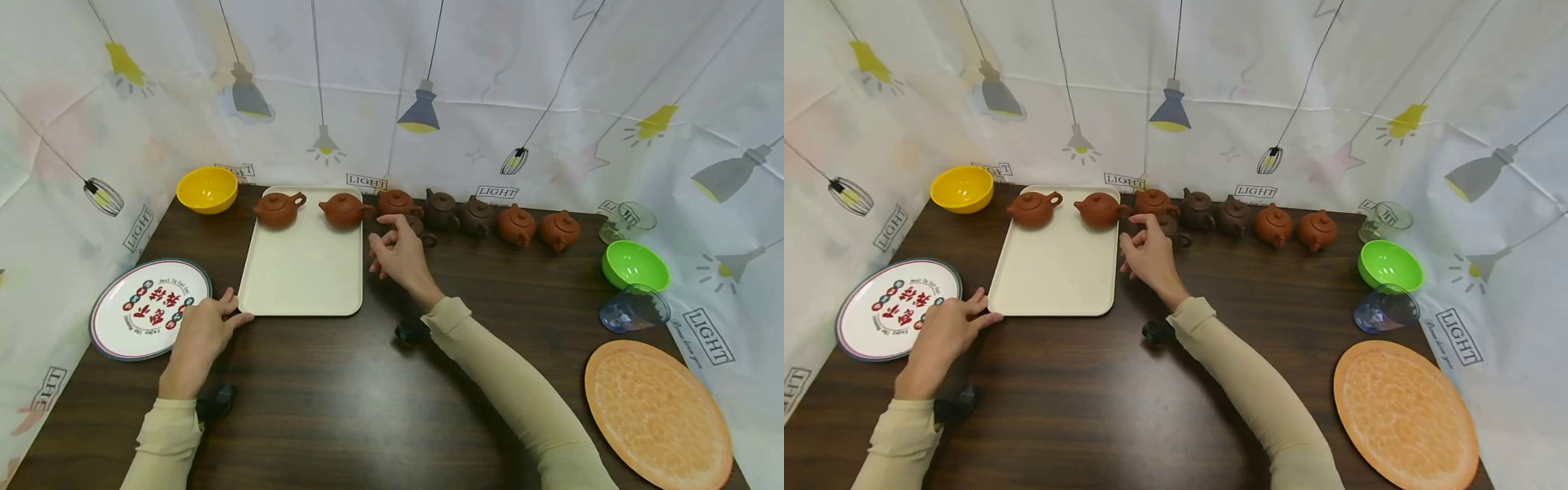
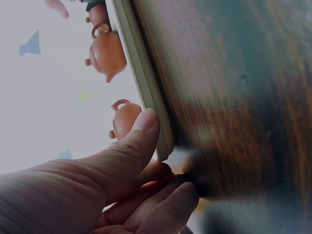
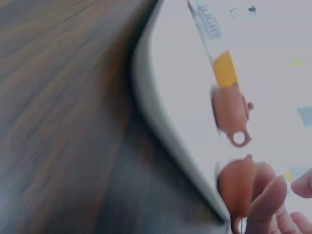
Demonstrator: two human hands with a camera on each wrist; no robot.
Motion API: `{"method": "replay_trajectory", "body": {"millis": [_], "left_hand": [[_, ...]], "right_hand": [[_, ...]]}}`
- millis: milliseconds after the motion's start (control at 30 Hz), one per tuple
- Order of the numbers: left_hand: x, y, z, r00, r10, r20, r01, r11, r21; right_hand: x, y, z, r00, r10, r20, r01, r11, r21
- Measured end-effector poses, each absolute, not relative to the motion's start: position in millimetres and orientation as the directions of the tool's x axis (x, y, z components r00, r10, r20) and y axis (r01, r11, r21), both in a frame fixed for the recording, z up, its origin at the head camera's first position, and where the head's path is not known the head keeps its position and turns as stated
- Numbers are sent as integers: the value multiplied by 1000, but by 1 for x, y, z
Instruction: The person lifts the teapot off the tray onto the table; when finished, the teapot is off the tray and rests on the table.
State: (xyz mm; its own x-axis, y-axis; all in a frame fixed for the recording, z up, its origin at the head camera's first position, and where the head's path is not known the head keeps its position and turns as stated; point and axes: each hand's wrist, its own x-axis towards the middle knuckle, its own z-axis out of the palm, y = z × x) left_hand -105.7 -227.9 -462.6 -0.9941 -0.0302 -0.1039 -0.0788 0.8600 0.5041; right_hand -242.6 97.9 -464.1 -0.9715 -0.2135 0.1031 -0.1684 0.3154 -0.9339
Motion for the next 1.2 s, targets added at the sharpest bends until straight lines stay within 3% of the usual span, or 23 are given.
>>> {"method": "replay_trajectory", "body": {"millis": [333,800,1000,1200], "left_hand": [[-100,-224,-468,-993,-26,-111,-78,866,493],[-104,-225,-464,-994,-33,-107,-82,863,498],[-104,-226,-462,-996,-32,-86,-71,865,497],[-104,-226,-463,-995,-45,-87,-83,860,504]], "right_hand": [[-263,56,-470,-954,-249,-164,67,356,-932],[-264,55,-470,-961,-208,-183,104,339,-935],[-252,56,-470,-955,-239,-174,104,278,-955],[-249,50,-473,-926,-290,-240,195,175,-965]]}}
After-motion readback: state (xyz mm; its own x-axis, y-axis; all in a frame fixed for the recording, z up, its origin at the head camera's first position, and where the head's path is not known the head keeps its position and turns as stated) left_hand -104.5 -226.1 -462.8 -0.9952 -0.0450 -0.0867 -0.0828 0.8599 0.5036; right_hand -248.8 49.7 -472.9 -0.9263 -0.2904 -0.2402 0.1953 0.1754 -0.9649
